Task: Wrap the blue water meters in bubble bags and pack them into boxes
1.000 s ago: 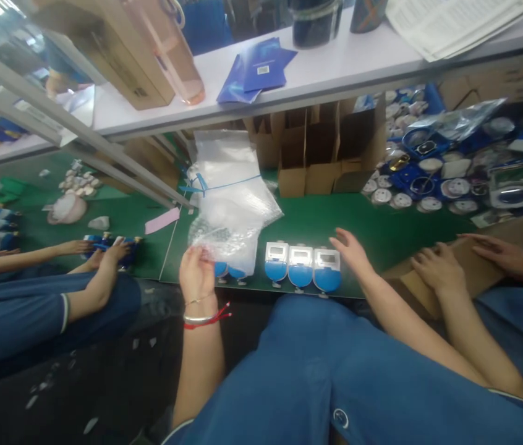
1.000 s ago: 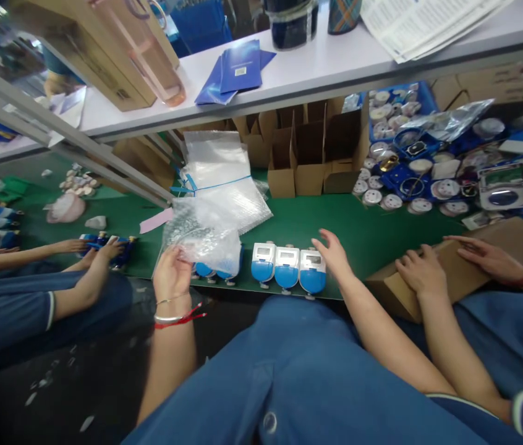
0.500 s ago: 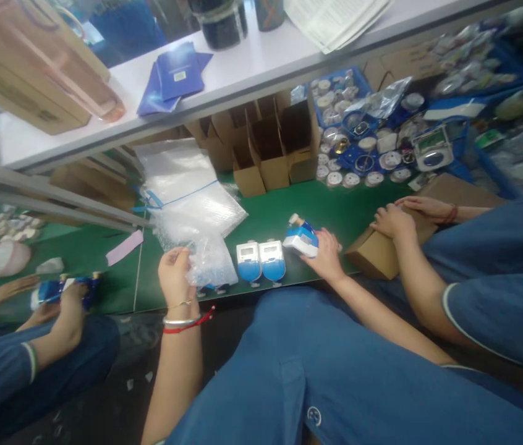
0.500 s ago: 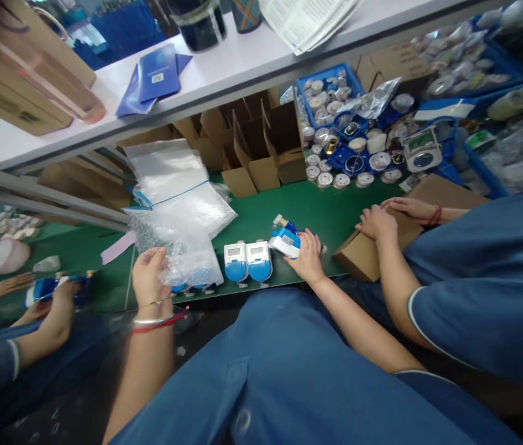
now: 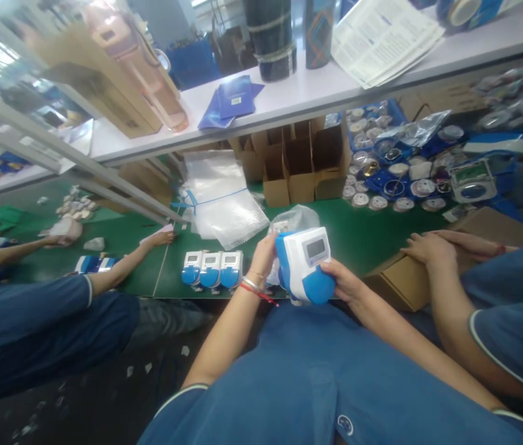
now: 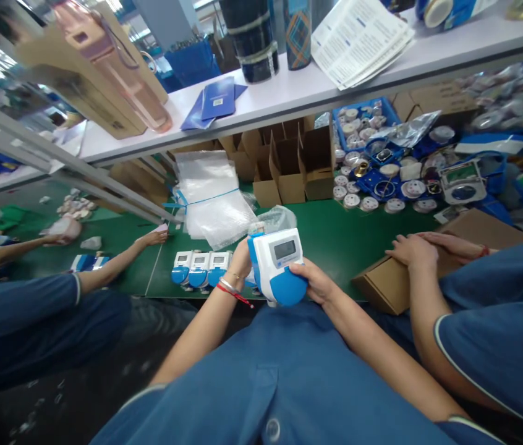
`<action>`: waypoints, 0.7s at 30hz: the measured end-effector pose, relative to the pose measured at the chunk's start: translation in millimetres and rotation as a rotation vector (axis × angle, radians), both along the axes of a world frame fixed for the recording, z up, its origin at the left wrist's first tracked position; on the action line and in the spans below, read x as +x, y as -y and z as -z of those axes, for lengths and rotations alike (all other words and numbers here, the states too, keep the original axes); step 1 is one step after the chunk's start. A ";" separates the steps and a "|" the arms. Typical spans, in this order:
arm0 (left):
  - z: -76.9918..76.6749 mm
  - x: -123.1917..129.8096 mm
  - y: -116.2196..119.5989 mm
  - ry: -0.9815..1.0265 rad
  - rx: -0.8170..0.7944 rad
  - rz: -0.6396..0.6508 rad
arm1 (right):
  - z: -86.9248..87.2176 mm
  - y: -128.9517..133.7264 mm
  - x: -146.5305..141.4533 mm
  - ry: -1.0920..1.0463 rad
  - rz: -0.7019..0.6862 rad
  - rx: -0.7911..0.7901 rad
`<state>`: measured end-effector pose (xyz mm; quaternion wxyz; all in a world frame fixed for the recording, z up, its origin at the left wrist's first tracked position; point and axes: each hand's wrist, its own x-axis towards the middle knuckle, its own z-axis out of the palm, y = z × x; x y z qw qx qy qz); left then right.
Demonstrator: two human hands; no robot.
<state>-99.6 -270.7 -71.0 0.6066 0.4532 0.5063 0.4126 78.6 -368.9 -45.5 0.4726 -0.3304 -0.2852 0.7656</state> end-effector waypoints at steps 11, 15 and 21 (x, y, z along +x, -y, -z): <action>-67.0 -21.0 14.3 -0.791 0.778 0.204 | 16.4 -28.7 -19.3 0.442 0.080 -0.021; -64.1 16.4 25.5 -1.142 1.084 0.487 | 46.1 -40.3 -26.7 0.502 0.318 -0.048; -40.1 12.6 26.7 -1.252 1.182 0.500 | 65.5 -45.0 -4.9 -0.055 0.361 -0.153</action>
